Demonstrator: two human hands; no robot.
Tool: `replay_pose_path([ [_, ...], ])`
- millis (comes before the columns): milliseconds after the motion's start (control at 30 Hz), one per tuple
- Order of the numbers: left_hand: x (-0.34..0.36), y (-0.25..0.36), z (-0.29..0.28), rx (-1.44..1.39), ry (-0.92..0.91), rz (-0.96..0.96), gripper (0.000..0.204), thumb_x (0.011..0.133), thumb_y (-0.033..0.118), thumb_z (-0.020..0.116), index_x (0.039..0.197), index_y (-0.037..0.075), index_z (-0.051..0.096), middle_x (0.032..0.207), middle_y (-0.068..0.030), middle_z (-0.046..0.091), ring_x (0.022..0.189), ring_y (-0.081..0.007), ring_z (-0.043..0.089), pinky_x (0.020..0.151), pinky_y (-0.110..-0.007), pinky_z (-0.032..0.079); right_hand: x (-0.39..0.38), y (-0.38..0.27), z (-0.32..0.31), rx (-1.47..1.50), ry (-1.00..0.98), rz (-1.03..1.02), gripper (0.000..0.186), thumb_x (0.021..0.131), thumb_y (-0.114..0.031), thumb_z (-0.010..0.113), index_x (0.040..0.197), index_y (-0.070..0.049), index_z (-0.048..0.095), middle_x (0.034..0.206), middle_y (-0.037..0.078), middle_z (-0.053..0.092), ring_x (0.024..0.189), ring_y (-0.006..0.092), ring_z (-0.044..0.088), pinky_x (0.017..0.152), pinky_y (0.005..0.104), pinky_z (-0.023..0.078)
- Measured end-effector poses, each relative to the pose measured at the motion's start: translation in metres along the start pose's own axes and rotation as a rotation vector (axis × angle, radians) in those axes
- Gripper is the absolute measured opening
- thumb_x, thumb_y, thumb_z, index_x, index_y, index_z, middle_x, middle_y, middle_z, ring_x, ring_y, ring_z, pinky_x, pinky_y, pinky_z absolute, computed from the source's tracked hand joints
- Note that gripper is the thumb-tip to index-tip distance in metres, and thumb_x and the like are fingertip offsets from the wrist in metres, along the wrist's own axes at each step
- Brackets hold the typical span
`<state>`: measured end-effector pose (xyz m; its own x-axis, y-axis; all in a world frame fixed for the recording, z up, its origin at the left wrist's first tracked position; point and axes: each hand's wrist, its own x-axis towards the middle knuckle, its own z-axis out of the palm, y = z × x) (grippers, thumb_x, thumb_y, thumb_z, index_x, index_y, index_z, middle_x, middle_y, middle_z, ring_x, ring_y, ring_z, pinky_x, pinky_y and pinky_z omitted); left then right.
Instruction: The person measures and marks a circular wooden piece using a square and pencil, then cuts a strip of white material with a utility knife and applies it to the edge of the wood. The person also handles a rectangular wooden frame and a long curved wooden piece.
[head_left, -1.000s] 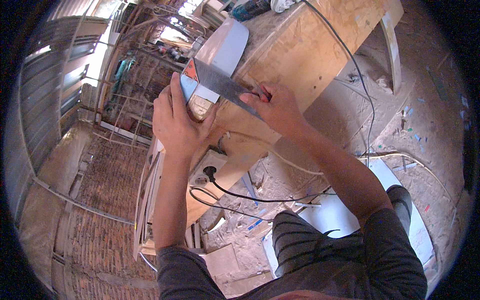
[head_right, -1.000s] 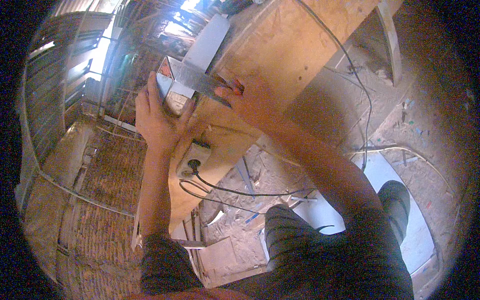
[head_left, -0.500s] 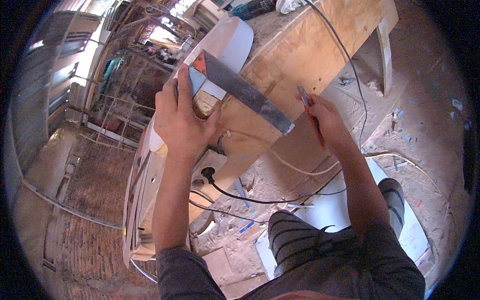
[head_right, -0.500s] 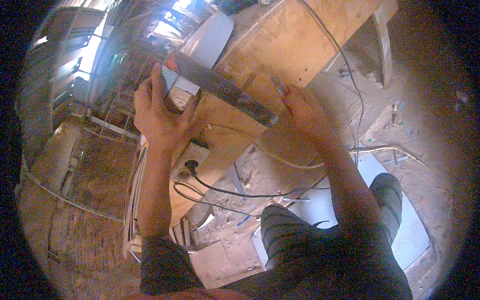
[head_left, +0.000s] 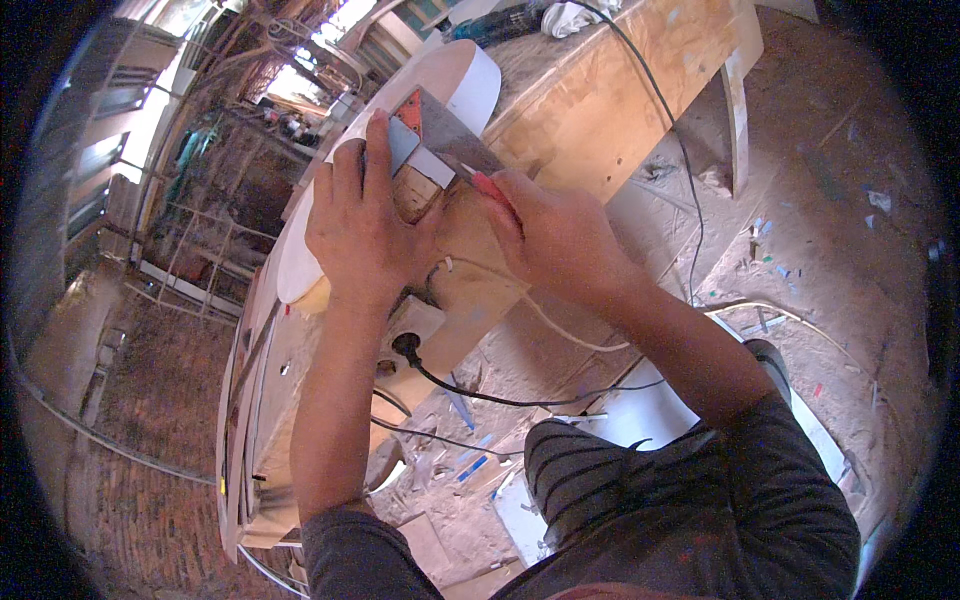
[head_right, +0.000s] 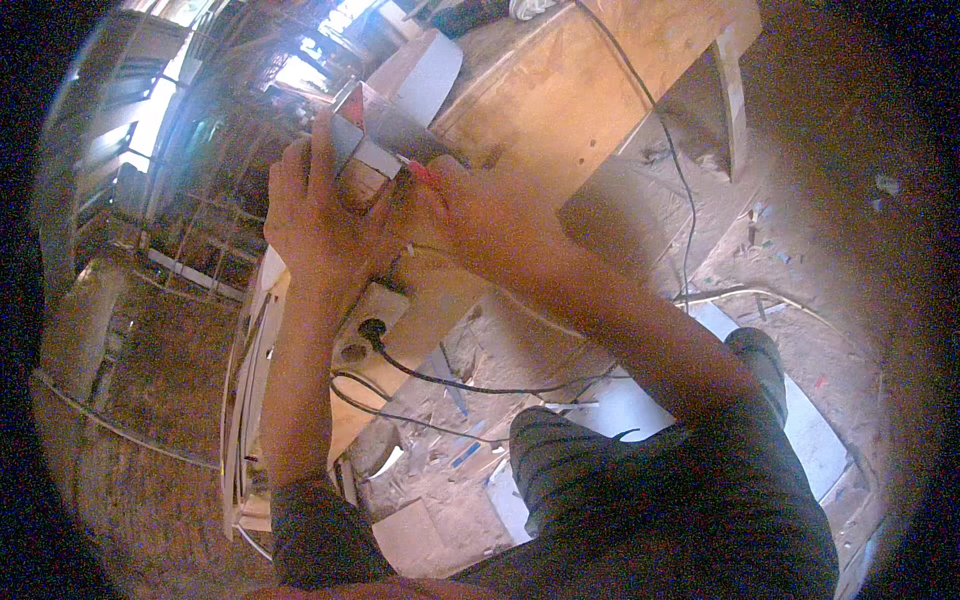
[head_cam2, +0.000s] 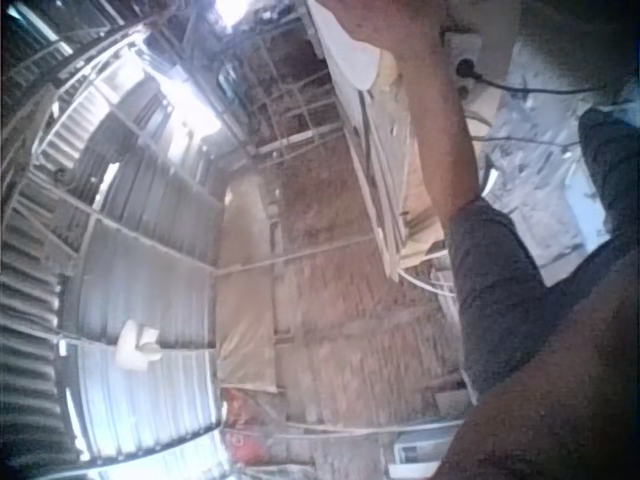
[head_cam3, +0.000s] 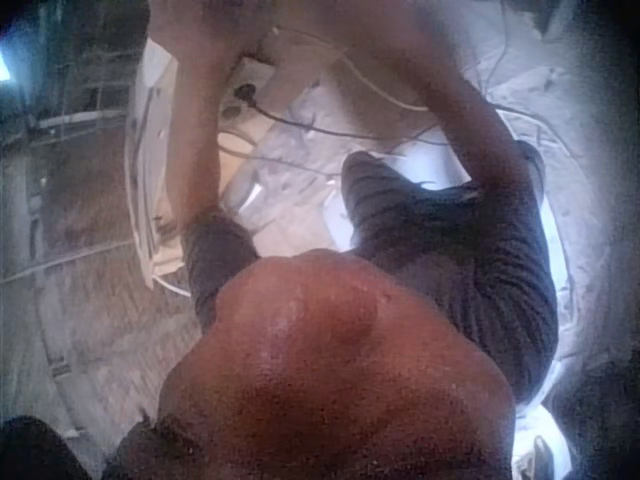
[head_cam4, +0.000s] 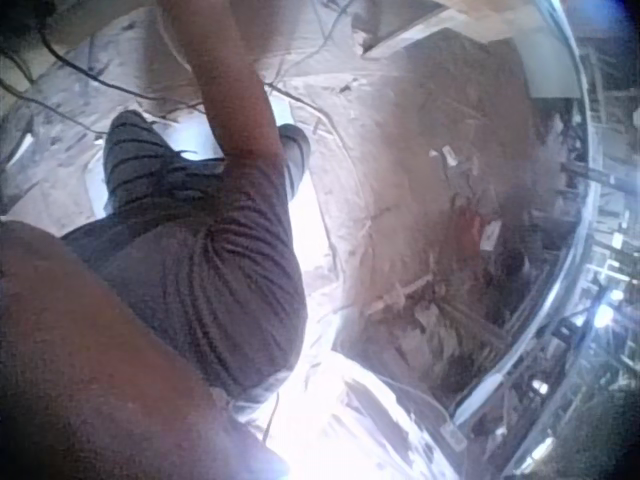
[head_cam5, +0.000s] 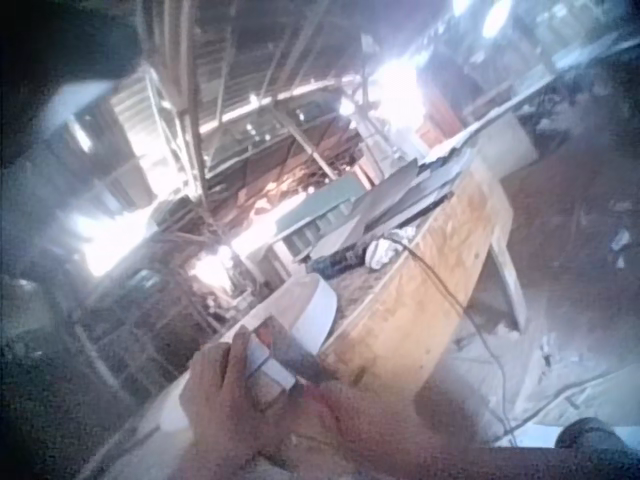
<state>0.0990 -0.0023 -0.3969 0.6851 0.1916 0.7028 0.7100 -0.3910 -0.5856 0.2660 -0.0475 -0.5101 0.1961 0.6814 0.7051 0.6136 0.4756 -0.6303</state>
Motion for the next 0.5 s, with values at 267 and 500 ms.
replay_pose_path([
  [267,-0.003,-0.005,0.006,-0.064,-0.049,-0.048,0.099,0.07,0.052,0.088,0.154,0.013,0.051,0.126,-0.0145,0.065,0.108,-0.037,0.064,0.087,-0.046,0.057,0.009,-0.015,0.016,-0.073,0.122,0.025,0.022,0.103,-0.03,0.063,0.103,-0.008,0.064,0.068,0.02,0.067,0.066,0.0442,0.069,0.058,0.0558,0.052],
  [500,-0.002,-0.006,0.005,-0.039,0.026,0.005,0.101,0.061,0.034,0.092,0.151,0.012,0.052,0.118,-0.007,0.059,0.099,-0.0293,0.06,0.077,-0.039,0.056,0.012,-0.013,0.024,-0.161,0.13,0.019,0.023,0.104,-0.032,0.061,0.101,-0.009,0.063,0.068,0.02,0.067,0.064,0.0439,0.069,0.057,0.056,0.052],
])
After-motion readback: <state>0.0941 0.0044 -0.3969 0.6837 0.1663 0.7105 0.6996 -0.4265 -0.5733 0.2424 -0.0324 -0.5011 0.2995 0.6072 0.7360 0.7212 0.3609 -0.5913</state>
